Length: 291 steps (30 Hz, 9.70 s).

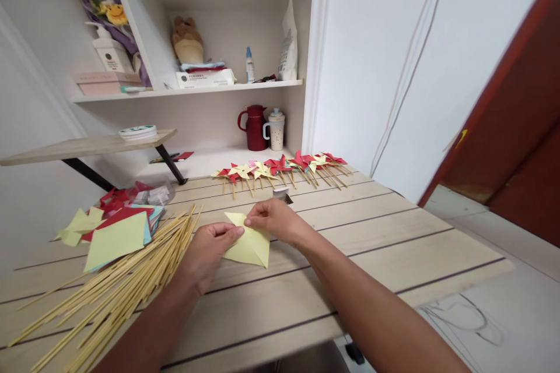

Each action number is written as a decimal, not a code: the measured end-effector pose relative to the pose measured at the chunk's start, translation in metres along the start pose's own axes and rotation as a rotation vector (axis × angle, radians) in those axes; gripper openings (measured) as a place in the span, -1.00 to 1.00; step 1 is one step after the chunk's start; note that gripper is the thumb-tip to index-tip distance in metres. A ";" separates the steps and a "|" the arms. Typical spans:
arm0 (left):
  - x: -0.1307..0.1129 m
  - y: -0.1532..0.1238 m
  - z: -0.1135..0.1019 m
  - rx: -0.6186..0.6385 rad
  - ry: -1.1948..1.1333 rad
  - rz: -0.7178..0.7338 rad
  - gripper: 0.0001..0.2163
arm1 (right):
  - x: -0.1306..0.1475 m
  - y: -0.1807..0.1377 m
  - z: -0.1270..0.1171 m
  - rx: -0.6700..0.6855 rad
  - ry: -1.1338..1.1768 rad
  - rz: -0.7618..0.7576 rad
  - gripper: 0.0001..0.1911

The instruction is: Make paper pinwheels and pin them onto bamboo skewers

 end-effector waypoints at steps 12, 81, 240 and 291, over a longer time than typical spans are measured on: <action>0.003 0.001 0.000 -0.018 -0.020 -0.012 -0.73 | 0.000 -0.001 0.000 -0.012 -0.037 -0.030 -0.81; 0.001 -0.002 -0.002 0.143 -0.242 -0.136 -0.67 | 0.003 -0.007 -0.007 0.104 -0.117 -0.024 -0.79; -0.010 -0.001 -0.009 -0.377 0.841 1.019 -0.83 | 0.008 -0.002 0.017 -0.447 -0.394 -0.559 -0.86; -0.002 0.005 0.000 -0.170 -0.375 0.061 -0.73 | -0.001 0.001 0.038 -0.192 0.691 -0.019 -0.73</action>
Point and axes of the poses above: each hand's wrist, its own y-axis towards the middle knuckle, its own z-axis out of the palm, x = y × z, the point moved 1 cm from there along y, towards the middle knuckle, and after that the axes turned 1 degree about -y, right-handed, at the moved point
